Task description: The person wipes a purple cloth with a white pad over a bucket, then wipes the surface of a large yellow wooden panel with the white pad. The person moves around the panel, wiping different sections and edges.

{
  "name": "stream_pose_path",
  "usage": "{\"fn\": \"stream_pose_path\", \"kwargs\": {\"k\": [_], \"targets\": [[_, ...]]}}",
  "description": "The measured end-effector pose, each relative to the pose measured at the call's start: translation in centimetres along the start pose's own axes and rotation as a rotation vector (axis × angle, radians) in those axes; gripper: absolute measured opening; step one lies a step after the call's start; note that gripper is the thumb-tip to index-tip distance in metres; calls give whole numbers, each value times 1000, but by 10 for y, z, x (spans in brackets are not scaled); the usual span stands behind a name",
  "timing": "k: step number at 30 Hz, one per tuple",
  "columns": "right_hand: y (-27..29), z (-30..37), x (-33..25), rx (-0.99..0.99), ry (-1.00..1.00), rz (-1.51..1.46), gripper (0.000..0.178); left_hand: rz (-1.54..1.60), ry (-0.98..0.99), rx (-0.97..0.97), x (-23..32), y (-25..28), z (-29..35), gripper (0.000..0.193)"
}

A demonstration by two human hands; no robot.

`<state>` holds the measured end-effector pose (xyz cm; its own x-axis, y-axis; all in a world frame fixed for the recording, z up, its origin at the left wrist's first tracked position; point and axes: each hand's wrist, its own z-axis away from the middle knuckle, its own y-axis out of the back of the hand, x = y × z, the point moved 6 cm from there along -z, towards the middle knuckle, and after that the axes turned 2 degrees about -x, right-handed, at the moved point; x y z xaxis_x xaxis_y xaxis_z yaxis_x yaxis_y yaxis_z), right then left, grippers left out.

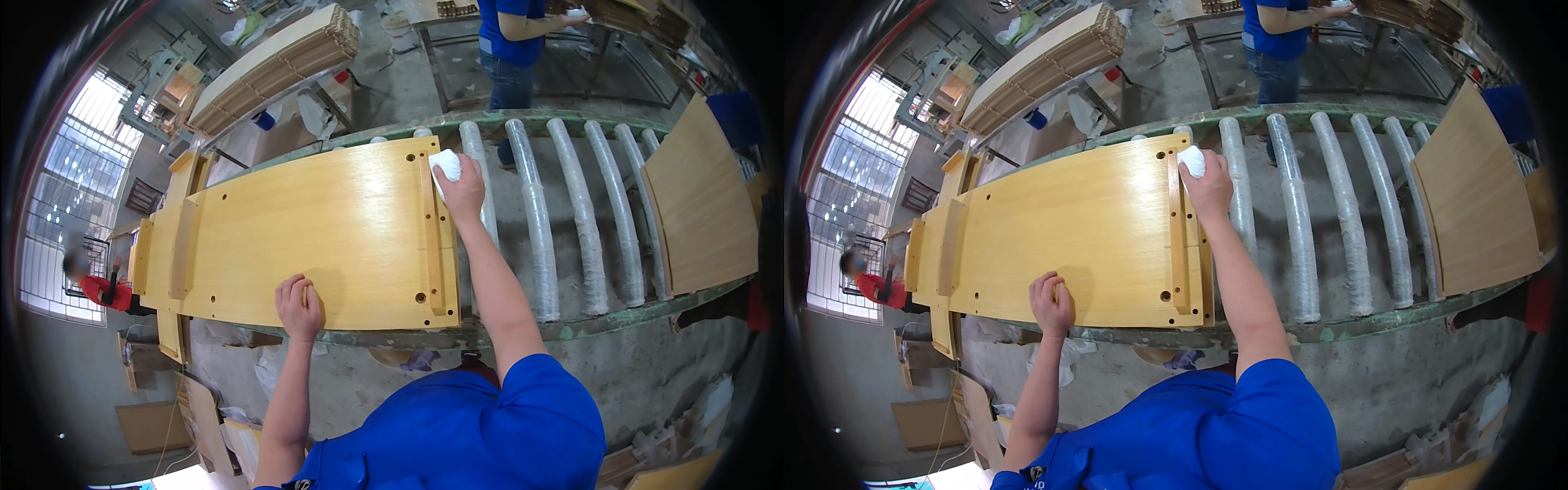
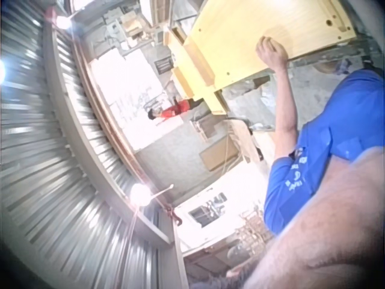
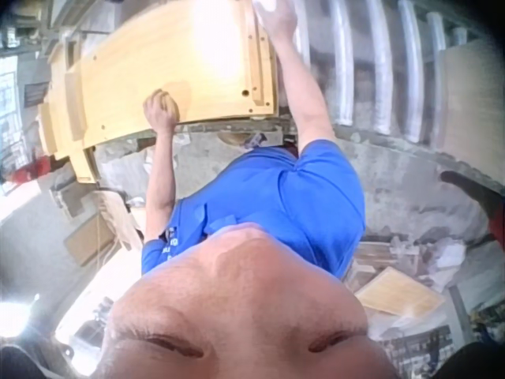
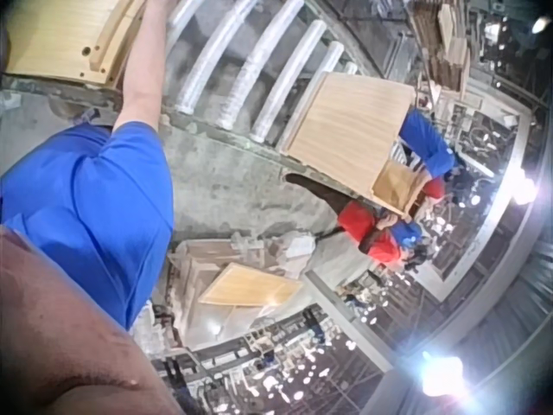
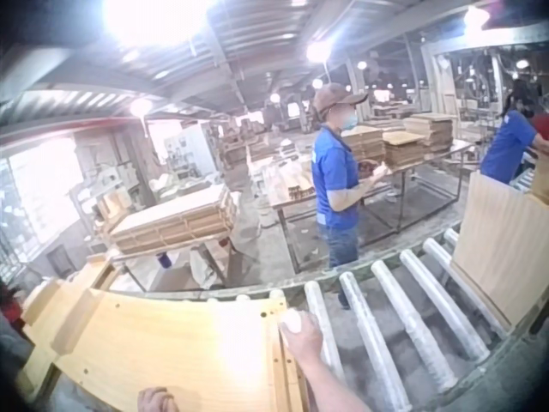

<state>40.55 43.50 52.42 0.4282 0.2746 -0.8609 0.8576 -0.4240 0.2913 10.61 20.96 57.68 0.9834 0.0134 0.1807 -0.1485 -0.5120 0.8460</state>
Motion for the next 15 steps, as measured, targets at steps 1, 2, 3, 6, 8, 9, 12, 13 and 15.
{"fn": "stream_pose_path", "kwargs": {"k": [1,2,3,6,8,9,12,13,15], "targets": [[2,0,-2,5,22,9,35,1,-1,5,0,0,0,7],[3,2,-3,8,41,16,33,0,-3,8,0,1,1,7],[5,5,-5,13,61,23,32,-3,-9,10,1,1,1,6],[12,14,-11,36,94,23,30,-9,-23,16,1,2,2,6],[17,22,-14,31,90,36,29,-6,-29,22,1,3,3,6],[20,26,-15,30,89,44,29,-7,-35,24,1,3,3,6],[29,39,-18,4,75,79,29,-5,-54,30,1,3,5,6],[34,43,-19,15,88,81,28,-5,-60,32,0,3,4,6],[44,55,-24,38,108,85,28,-4,-71,35,-1,2,5,5]]}}
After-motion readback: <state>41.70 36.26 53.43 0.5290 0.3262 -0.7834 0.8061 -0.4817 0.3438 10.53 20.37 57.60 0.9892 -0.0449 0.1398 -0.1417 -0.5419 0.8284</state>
